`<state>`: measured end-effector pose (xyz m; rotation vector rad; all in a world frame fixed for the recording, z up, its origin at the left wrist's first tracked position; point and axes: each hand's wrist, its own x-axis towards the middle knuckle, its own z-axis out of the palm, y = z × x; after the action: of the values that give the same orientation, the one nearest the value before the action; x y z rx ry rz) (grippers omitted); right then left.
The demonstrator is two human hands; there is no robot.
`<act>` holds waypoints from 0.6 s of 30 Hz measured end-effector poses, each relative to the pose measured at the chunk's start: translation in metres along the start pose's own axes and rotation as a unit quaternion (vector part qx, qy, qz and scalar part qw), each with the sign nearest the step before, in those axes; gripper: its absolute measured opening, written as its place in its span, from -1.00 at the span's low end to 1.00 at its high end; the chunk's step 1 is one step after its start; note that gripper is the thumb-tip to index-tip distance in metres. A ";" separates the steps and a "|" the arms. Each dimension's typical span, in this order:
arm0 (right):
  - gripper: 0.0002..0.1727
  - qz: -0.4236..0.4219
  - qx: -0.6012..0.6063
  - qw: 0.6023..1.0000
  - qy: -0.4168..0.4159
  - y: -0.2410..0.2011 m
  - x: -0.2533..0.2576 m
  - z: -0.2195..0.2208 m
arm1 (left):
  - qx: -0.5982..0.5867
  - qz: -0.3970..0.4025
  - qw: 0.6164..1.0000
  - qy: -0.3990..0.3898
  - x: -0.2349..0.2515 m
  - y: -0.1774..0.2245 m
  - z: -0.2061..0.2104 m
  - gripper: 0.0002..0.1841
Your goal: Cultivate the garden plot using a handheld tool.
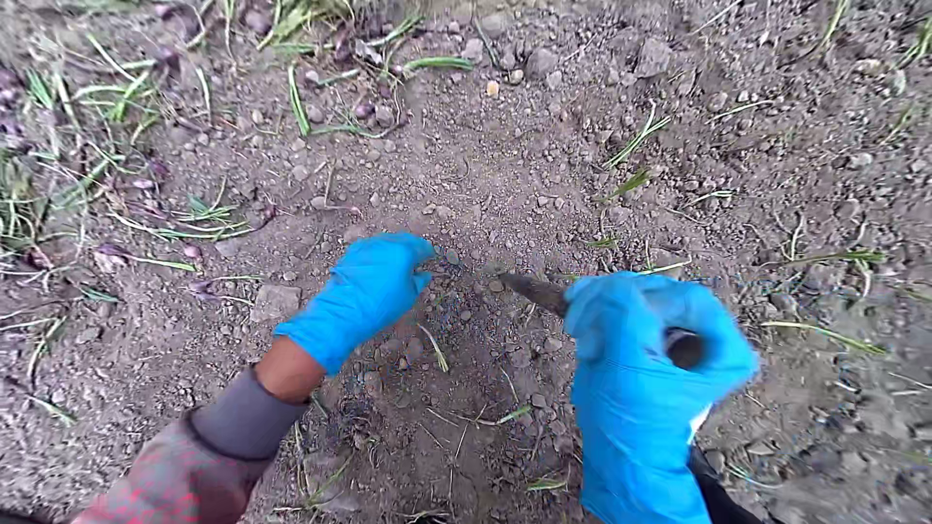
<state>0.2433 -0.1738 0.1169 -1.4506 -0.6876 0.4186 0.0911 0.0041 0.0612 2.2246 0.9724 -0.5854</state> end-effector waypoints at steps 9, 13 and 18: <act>-0.77 -0.024 0.029 0.997 -0.062 -0.002 0.021 0.031 | 0.165 -0.081 0.963 0.198 0.040 -0.090 -0.003 -0.77; -0.79 -0.008 0.029 0.996 -0.090 -0.017 0.036 0.034 | 0.073 0.012 0.972 0.223 0.017 -0.045 -0.008 -0.82; -0.75 -0.041 0.046 0.996 -0.071 -0.016 0.037 0.033 | -0.006 0.012 0.991 0.133 0.013 0.005 -0.001 -0.71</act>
<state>0.2472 -0.1266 0.1384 -1.3103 -0.8286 0.4874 0.1037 0.0080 0.0555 2.3401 1.0755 -0.2743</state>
